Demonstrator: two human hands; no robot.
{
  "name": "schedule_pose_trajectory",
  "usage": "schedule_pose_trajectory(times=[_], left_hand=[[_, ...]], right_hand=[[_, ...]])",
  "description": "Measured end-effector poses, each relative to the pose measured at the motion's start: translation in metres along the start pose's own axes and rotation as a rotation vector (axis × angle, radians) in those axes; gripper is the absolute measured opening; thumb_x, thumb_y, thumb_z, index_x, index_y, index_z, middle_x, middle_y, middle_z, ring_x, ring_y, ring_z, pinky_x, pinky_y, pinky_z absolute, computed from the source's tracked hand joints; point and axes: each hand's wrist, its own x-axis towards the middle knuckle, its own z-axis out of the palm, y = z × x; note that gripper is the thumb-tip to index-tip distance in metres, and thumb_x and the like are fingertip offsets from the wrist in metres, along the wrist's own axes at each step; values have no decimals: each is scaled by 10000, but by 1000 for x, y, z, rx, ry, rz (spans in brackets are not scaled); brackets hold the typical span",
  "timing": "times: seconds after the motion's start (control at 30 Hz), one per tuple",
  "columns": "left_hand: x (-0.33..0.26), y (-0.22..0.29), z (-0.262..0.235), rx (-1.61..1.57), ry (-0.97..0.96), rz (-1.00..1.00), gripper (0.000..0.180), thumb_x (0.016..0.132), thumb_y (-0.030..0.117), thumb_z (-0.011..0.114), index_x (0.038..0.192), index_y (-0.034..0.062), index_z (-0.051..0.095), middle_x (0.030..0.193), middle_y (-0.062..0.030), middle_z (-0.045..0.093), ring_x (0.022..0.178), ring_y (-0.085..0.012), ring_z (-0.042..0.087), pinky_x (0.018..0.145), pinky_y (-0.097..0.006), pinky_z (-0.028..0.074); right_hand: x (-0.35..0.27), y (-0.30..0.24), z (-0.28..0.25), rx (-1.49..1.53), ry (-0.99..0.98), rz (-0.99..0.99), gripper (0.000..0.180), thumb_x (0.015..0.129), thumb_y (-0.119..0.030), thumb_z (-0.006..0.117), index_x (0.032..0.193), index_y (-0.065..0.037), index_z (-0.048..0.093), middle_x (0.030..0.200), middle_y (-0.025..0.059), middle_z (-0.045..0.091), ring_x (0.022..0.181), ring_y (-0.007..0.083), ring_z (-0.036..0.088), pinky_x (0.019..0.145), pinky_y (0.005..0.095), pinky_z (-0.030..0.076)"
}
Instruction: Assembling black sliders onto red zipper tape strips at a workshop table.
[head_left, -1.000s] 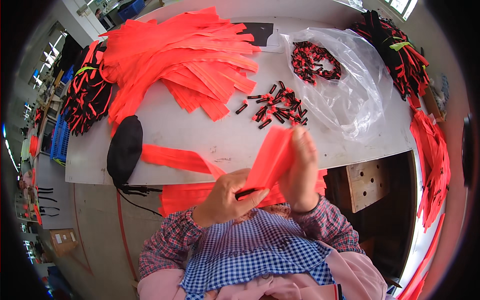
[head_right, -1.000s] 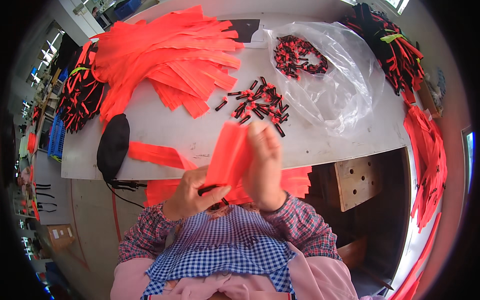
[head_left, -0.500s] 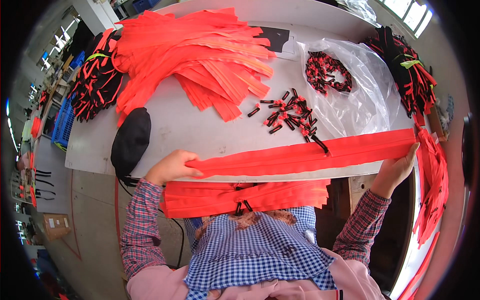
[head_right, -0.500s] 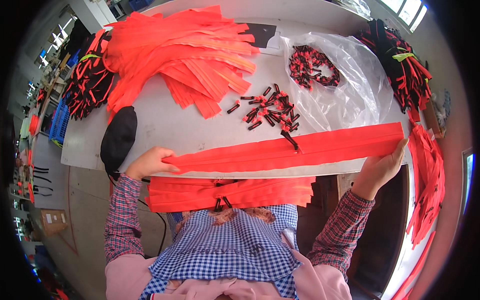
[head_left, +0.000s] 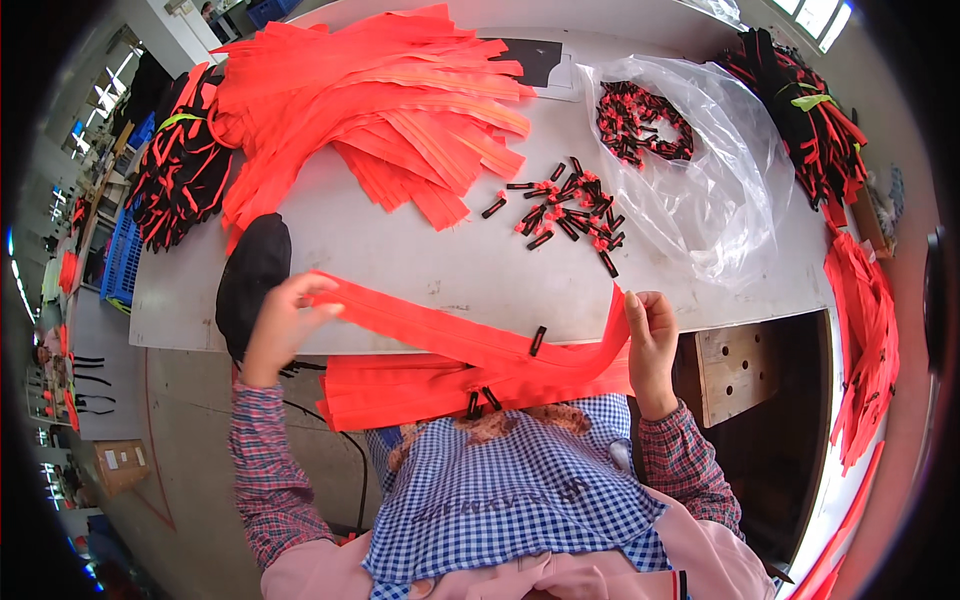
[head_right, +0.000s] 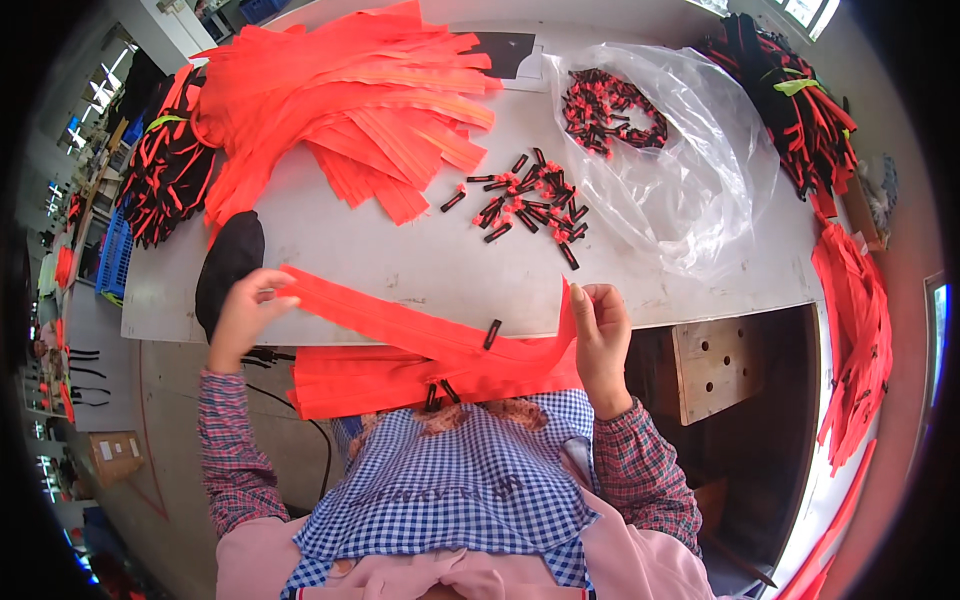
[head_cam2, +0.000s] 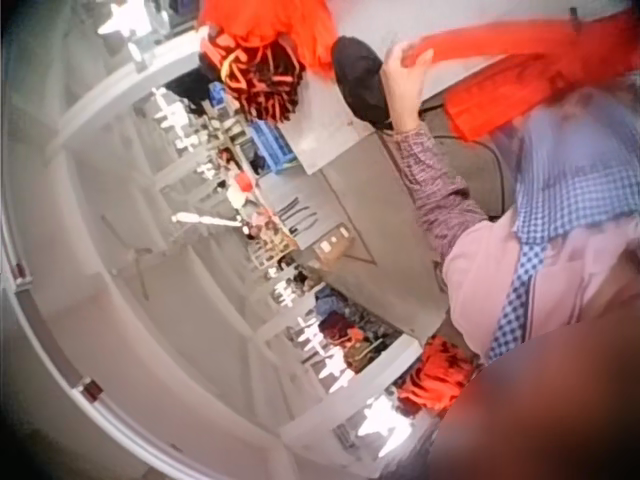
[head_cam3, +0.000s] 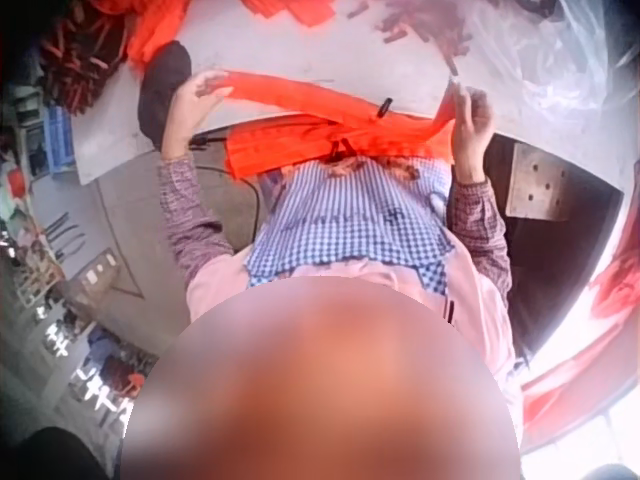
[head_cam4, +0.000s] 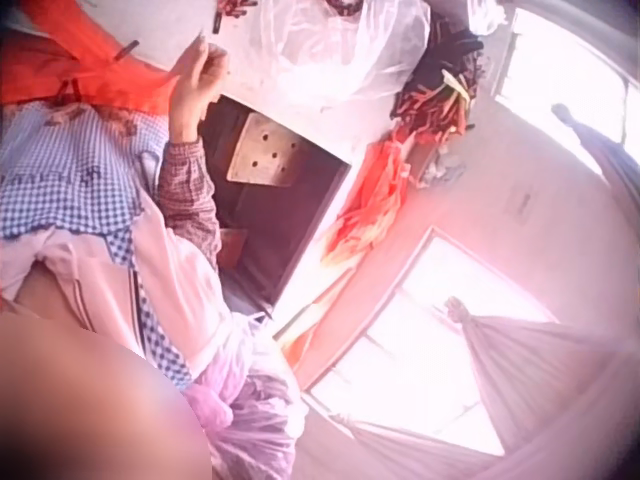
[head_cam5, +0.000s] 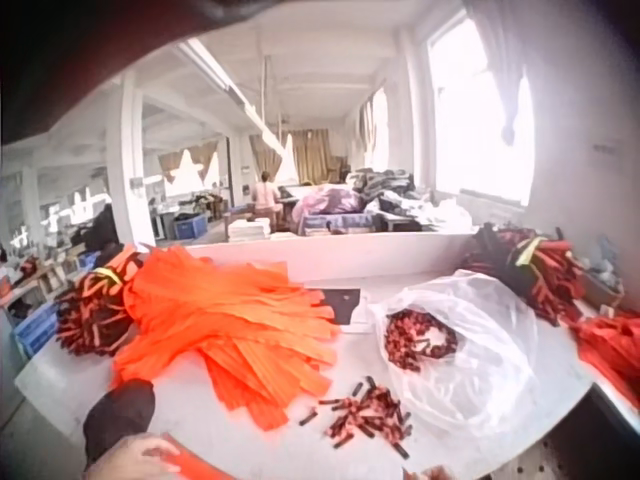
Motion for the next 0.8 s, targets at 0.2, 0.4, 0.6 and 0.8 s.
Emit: schedule_pose_trajectory(times=[0.2, 0.4, 0.6, 0.8], left_hand=[[1, -51, 53, 772, 444, -323, 675, 821, 383, 758, 1271, -64, 528, 1279, -251, 533, 1186, -386, 519, 965, -478, 468], [-17, -117, 37, 538, 370, -482, 772, 779, 499, 782, 1224, -84, 542, 1160, -255, 588, 1135, -377, 536, 947, -425, 467], [-21, -125, 51, 408, 520, -482, 716, 763, 480, 795, 1146, -88, 588, 1140, -258, 598, 1110, -386, 559, 961, -430, 461], [-30, -135, 42, 595, 516, -626, 677, 745, 422, 825, 1114, -103, 610, 1148, -266, 610, 1054, -403, 598, 923, -449, 487]], right_hand=[[5, -21, -13, 105, 96, -60, 160, 1009, -183, 609, 934, -49, 565, 769, -16, 573, 606, 44, 491, 553, 191, 419], [-8, -11, -15, 99, 64, 28, 174, 1001, -190, 620, 930, -41, 566, 785, -5, 590, 624, 54, 538, 562, 203, 458], [-23, -7, -3, 127, 11, 35, 161, 999, -176, 622, 945, -35, 564, 800, 1, 597, 660, 63, 572, 576, 216, 495], [-25, -18, 0, 88, -41, -36, 139, 997, -148, 621, 952, -31, 561, 804, 4, 603, 675, 61, 576, 598, 219, 505]])
